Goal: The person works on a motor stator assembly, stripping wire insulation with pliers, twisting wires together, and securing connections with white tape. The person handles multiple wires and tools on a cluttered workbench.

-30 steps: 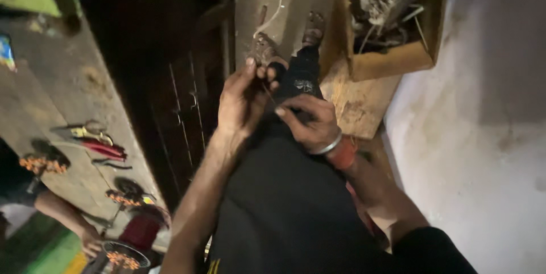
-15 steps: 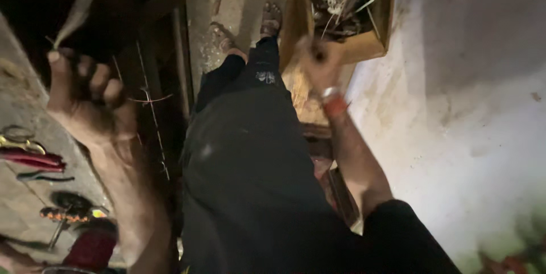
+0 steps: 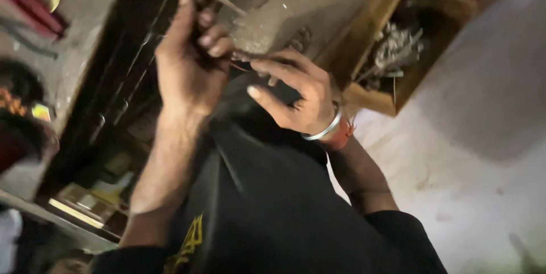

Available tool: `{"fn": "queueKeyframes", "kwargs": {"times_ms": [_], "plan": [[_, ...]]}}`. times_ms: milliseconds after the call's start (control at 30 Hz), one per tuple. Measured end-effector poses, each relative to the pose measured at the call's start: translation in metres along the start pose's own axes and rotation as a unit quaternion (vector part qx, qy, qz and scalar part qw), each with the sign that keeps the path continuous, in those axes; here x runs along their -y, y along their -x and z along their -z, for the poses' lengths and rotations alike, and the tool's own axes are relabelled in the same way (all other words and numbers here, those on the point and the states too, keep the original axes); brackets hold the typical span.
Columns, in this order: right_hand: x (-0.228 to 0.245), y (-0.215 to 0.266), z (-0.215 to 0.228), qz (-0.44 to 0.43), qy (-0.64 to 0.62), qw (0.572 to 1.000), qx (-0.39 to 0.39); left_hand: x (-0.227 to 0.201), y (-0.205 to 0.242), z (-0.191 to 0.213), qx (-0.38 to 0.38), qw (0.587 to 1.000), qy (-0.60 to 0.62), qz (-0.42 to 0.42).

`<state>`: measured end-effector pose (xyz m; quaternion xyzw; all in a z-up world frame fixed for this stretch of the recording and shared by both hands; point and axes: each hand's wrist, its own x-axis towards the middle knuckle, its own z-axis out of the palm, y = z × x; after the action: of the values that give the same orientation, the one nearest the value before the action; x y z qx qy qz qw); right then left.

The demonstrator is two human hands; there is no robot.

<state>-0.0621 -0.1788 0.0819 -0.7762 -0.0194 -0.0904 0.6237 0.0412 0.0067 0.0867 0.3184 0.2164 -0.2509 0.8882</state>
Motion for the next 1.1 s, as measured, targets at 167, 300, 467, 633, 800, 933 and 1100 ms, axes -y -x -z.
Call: {"fn": "queueKeyframes", "kwargs": {"times_ms": [167,300,467,633,800,933,1100], "plan": [[0.028,-0.027,-0.061,0.063,0.080,0.992,0.076,-0.032,0.032,0.033,0.011,0.994,0.091,-0.064],[0.040,-0.018,-0.114,-0.072,-0.106,0.985,0.119,-0.067,0.069,0.071,0.054,0.993,0.056,-0.090],[0.054,-0.021,-0.189,-0.184,-0.302,0.915,0.192,-0.101,0.134,0.126,0.057,0.962,-0.173,-0.205],[0.076,-0.026,-0.252,-0.234,-0.314,0.865,0.313,-0.128,0.192,0.166,-0.034,0.892,-0.251,-0.373],[0.093,-0.033,-0.303,-0.185,-0.276,0.867,0.372,-0.151,0.231,0.187,-0.133,0.882,-0.228,-0.391],[0.104,-0.057,-0.330,-0.069,-0.176,0.875,0.447,-0.167,0.243,0.194,-0.199,0.857,-0.228,-0.418],[0.112,-0.091,-0.360,-0.113,-0.196,0.827,0.515,-0.187,0.245,0.200,-0.243,0.825,-0.204,-0.468]]}}
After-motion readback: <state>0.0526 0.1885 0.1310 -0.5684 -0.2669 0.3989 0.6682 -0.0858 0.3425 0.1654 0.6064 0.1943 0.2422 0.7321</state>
